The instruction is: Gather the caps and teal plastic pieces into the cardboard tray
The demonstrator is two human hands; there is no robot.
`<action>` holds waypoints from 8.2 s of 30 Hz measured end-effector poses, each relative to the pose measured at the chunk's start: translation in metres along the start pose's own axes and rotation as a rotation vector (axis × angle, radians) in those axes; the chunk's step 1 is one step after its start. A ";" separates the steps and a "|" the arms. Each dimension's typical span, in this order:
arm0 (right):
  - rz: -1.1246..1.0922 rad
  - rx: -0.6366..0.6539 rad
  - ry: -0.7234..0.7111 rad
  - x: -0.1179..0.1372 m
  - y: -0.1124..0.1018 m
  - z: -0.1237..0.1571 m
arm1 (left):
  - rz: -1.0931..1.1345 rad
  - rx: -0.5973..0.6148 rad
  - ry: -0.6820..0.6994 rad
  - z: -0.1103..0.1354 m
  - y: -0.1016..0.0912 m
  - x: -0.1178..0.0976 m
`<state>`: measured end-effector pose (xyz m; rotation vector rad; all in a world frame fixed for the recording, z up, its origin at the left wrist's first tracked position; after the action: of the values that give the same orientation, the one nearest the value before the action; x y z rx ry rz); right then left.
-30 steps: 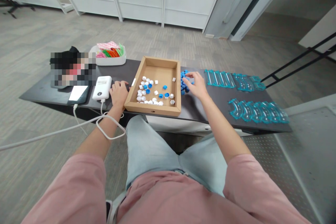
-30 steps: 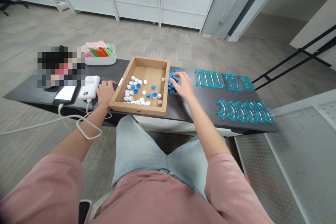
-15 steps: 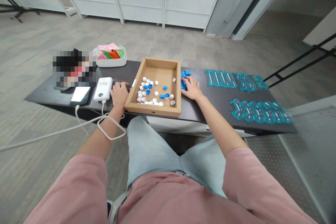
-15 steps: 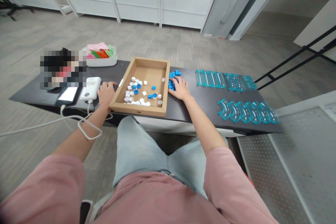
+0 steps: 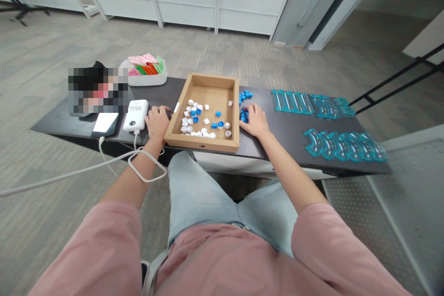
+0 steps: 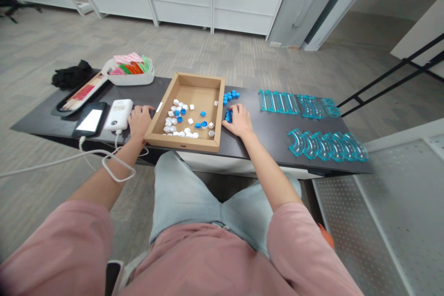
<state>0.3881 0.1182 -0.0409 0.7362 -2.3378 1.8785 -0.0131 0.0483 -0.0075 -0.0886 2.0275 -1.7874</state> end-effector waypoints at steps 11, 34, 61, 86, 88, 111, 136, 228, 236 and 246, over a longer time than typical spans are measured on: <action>0.008 0.022 -0.018 0.002 -0.002 0.009 | 0.003 0.009 -0.005 0.002 -0.003 -0.003; 0.040 -0.040 -0.017 0.011 -0.011 0.014 | -0.048 -0.012 0.014 -0.001 0.001 0.000; -0.841 -0.443 0.387 -0.046 -0.015 -0.033 | -0.066 -0.016 -0.001 -0.003 0.004 -0.001; -0.066 0.400 -0.631 0.185 0.027 -0.061 | -0.110 -0.049 0.006 -0.005 0.007 -0.001; -0.060 0.401 -0.611 0.183 0.023 -0.062 | -0.112 -0.054 0.007 -0.006 0.009 0.000; -0.203 -0.013 -0.090 -0.034 -0.028 0.023 | -0.061 -0.003 0.015 -0.006 0.007 0.001; -0.649 -0.101 -0.050 0.063 -0.039 -0.032 | -0.084 -0.036 0.015 -0.006 0.008 0.001; 0.215 0.073 -0.066 -0.005 -0.017 -0.017 | -0.145 -0.021 0.020 -0.008 0.013 0.005; 0.210 0.104 -0.094 0.000 -0.019 -0.012 | -0.121 -0.032 0.025 -0.005 0.010 0.003; -0.073 -0.056 -0.015 -0.018 -0.024 -0.013 | -0.089 -0.016 0.031 -0.005 0.009 0.002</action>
<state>0.4100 0.1329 -0.0211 0.8203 -2.3289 1.7766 -0.0145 0.0535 -0.0164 -0.1592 2.0900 -1.8370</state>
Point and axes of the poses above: each hand's wrist, its own z-axis away from the middle knuckle, its own y-axis out of the palm, x = y × z, the point moved 5 cm from there along -z, towards the middle knuckle, and after that the axes turned 2 degrees about -z, right-handed, at the moved point
